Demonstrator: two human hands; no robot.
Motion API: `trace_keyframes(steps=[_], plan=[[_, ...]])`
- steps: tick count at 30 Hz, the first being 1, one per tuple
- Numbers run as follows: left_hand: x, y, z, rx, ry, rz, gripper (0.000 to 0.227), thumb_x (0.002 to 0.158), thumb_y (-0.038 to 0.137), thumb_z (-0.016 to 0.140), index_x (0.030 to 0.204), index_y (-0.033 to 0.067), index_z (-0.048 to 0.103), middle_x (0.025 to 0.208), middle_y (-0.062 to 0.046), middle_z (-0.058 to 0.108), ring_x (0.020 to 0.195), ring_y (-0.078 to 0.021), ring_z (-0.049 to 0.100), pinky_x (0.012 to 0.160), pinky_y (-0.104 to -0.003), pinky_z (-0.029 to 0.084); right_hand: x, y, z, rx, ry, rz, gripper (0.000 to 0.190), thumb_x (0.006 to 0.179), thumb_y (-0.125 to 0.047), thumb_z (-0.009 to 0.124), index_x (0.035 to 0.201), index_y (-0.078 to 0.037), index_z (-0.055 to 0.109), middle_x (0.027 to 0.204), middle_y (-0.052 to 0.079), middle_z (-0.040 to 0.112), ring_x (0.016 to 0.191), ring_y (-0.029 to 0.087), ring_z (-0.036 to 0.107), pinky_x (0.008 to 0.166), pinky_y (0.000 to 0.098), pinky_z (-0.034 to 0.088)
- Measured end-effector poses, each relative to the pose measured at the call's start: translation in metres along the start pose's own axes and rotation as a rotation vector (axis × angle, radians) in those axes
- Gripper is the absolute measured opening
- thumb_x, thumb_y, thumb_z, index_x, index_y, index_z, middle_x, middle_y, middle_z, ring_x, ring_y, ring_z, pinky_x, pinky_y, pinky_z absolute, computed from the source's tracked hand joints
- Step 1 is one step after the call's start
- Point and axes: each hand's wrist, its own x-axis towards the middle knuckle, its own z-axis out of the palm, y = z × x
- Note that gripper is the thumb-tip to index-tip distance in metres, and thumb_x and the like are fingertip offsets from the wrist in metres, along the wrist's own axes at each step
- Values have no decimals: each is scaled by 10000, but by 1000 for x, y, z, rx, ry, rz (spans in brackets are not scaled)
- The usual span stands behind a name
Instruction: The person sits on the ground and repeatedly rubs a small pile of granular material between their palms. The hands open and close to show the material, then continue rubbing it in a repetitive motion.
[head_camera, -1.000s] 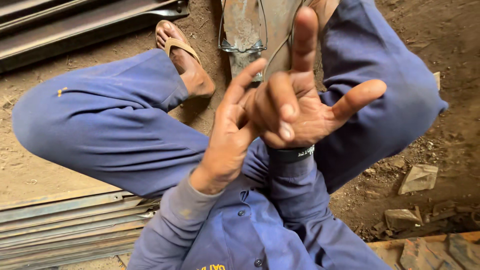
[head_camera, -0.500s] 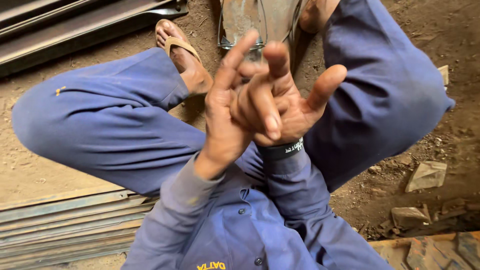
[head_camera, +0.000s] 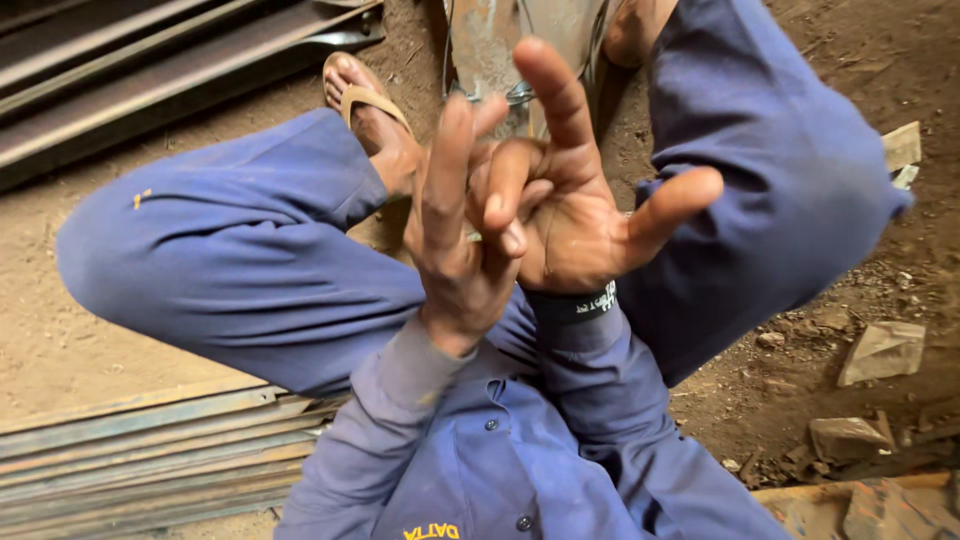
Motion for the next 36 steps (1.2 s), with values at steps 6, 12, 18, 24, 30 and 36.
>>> trace_keyframes(steps=[6,12,18,24,30,36], plan=[[-1,-2,-2,-724,-131,-501,819,983,-84,638,1689,70,251,1108,-168,629,896,-158,666,831,-261,584,-1,-5,-4,161,-176,3,1312,737,-1044,276,1662,-114,260,800,78,746,481,86,504,553,233,441],[4,-1,4,-32,25,-112,825,1016,-82,696,1659,157,237,1262,-95,601,850,-50,579,865,-196,554,-2,-1,2,60,207,58,1402,583,-1030,391,1571,-64,152,1041,172,687,577,164,546,571,274,455],[0,7,-2,-789,-124,-639,916,881,-125,669,1666,71,239,1117,-57,589,901,-86,591,869,-219,524,-1,-12,5,322,-126,6,1349,674,-1017,362,1717,-208,85,1115,191,731,648,137,637,611,210,525],[-6,-3,1,-148,-22,-152,743,1034,-101,602,1640,80,212,1250,-50,564,948,-57,575,855,-180,535,0,-5,6,278,-55,45,1315,715,-1021,407,1671,-211,7,1233,209,710,755,191,676,641,255,529],[-15,-8,6,-469,-32,-395,680,1017,-108,619,1622,6,331,1139,-82,558,887,-94,543,909,-219,487,0,-10,-1,424,-137,9,1257,769,-1052,397,1659,-233,54,1396,184,659,1031,247,688,762,299,563],[-13,-16,6,-340,2,-195,543,1115,-47,643,1581,-10,367,1384,-65,533,1262,-137,550,1124,-263,454,-1,-4,-1,420,-106,26,1244,802,-1043,406,1688,-232,81,1521,186,546,1291,323,590,996,412,522]])
